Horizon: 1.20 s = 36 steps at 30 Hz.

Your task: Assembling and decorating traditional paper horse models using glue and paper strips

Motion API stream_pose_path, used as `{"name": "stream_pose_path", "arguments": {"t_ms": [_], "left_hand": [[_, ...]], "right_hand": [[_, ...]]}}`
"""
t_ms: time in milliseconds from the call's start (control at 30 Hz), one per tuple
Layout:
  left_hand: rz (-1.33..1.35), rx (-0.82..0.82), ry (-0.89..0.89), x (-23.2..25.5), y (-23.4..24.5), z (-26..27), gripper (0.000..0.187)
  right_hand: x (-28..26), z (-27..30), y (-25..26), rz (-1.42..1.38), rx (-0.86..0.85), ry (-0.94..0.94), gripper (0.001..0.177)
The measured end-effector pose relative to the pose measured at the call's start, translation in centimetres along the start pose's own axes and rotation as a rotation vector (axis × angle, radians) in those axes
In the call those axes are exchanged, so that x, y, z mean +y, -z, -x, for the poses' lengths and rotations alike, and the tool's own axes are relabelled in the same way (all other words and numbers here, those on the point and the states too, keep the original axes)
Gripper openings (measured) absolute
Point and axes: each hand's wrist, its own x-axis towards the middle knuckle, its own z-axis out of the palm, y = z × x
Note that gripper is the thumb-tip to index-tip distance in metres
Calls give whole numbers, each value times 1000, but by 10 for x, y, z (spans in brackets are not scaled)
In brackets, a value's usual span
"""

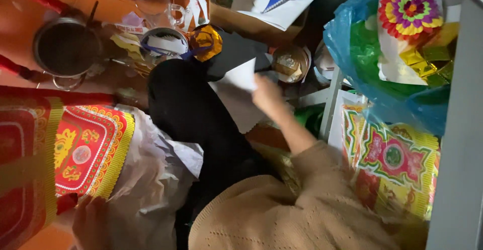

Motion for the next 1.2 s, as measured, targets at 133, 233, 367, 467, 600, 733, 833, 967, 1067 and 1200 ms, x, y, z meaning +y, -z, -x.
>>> {"name": "stream_pose_path", "arguments": {"t_ms": [133, 233, 367, 467, 600, 733, 833, 967, 1067, 1200], "left_hand": [[-92, -52, 74, 26, 15, -14, 6], [-23, -30, 76, 18, 14, -7, 12], [69, 28, 93, 29, 22, -11, 17], [-112, -54, 10, 15, 16, -7, 17], [-323, -44, -71, 14, 14, -2, 15], [-23, -74, 77, -9, 0, 14, 21], [-88, -106, 100, 1, 8, 6, 17], [75, -32, 115, 25, 17, -12, 15], [628, -26, 857, 65, 38, -37, 12], [592, -24, 1041, 79, 50, -49, 38]], "right_hand": [[-72, 54, -19, -75, -283, 180, 31], [-81, 81, -41, -73, -281, 319, 28], [-82, 74, -26, -155, -384, 240, 41], [-53, 44, -9, 16, -270, 190, 24], [21, -7, 22, -405, -46, 85, 50], [122, -46, -39, -1153, -116, -603, 34], [203, -51, -120, -338, 37, -272, 23], [166, -14, -103, 273, -217, -367, 42], [129, -18, -73, 186, -369, -574, 35], [171, -36, -91, 227, -276, -398, 30]]}}
